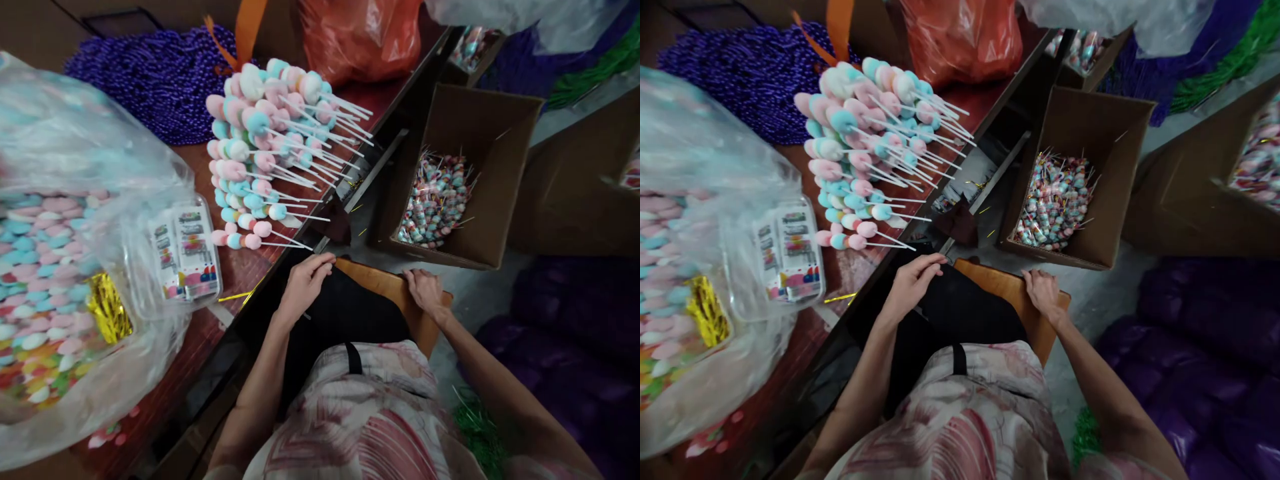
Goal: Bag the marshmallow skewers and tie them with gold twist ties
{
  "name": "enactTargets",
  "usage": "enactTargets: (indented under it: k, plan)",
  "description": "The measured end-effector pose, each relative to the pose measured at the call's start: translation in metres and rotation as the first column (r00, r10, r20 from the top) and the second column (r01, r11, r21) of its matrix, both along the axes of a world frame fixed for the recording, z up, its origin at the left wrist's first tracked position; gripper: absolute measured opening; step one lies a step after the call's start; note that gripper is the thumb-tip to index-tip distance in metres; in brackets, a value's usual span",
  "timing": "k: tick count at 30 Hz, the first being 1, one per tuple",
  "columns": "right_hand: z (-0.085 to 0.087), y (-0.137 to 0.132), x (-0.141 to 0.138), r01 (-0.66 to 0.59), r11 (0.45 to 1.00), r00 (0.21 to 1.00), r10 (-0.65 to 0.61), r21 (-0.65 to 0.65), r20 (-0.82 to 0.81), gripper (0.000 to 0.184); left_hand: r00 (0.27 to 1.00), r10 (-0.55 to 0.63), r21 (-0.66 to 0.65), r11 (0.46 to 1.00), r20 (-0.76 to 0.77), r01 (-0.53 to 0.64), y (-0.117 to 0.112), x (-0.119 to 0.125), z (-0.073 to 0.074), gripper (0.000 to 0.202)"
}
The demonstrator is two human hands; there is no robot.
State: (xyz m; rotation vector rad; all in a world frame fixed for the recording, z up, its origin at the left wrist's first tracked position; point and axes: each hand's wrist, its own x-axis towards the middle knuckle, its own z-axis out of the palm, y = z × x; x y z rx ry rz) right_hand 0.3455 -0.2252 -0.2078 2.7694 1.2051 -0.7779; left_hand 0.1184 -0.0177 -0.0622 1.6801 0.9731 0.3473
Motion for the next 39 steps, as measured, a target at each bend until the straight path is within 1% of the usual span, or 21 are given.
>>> enactTargets:
  k: [3,5,7,10,13,15,18,22,26,29,33,36,39]
  plan:
    - [-0.014,-0.002,0.002,-0.003,1.0,0.999,0.004,-0.021,0.043,0.041,0.992,-0.119,0.059,0.991,-0.036,0.121,0.004,0.01,0.013,0.023]
    - [-0.019,-0.002,0.001,-0.011,1.0,0.998,0.013,-0.029,0.065,0.043,0.988,-0.147,0.051,0.987,-0.053,0.15,0.005,0.007,0.024,0.024]
    - [-0.022,-0.003,0.001,-0.026,0.999,0.997,0.028,-0.035,0.077,0.044,0.986,-0.146,0.008,0.989,-0.079,0.147,0.003,0.001,0.035,0.025]
    - [-0.024,-0.006,0.002,-0.047,0.998,0.995,0.05,-0.035,0.087,0.045,0.984,-0.125,-0.06,0.991,-0.129,0.118,-0.004,-0.012,0.05,0.024]
    - [-0.025,-0.008,0.003,-0.054,0.998,0.994,0.056,-0.02,0.093,0.046,0.986,-0.074,-0.11,0.992,-0.15,0.058,-0.013,-0.025,0.061,0.022]
    - [-0.025,-0.009,0.002,-0.055,0.998,0.994,0.054,0.001,0.096,0.046,0.99,-0.015,-0.131,0.991,-0.142,-0.004,-0.019,-0.032,0.065,0.024]
    - [-0.023,-0.01,0.001,-0.051,0.998,0.994,0.047,0.039,0.099,0.047,0.987,0.062,-0.132,0.988,-0.147,-0.082,-0.028,-0.041,0.066,0.029]
    - [-0.023,-0.012,0.0,-0.042,0.996,0.993,0.034,0.077,0.109,0.047,0.978,0.095,-0.118,0.986,-0.188,-0.119,-0.036,-0.049,0.059,0.033]
    - [-0.023,-0.013,0.0,-0.044,0.995,0.992,0.032,0.094,0.126,0.048,0.967,0.161,-0.081,0.98,-0.197,-0.18,-0.043,-0.055,0.046,0.035]
    - [-0.024,-0.014,0.0,-0.056,0.993,0.989,0.041,0.1,0.141,0.048,0.945,0.245,-0.044,0.965,-0.216,-0.26,-0.048,-0.061,0.033,0.038]
    - [-0.024,-0.014,0.001,-0.086,0.989,0.985,0.067,0.116,0.16,0.049,0.907,0.345,0.007,0.935,-0.243,-0.354,-0.053,-0.074,0.014,0.047]
    - [-0.023,-0.013,0.001,-0.097,0.987,0.983,0.075,0.126,0.167,0.049,0.867,0.395,0.048,0.915,-0.302,-0.4,-0.054,-0.085,-0.002,0.049]
    - [-0.023,-0.013,0.0,-0.093,0.987,0.982,0.069,0.131,0.175,0.049,0.839,0.423,0.068,0.902,-0.341,-0.427,-0.055,-0.094,-0.018,0.046]
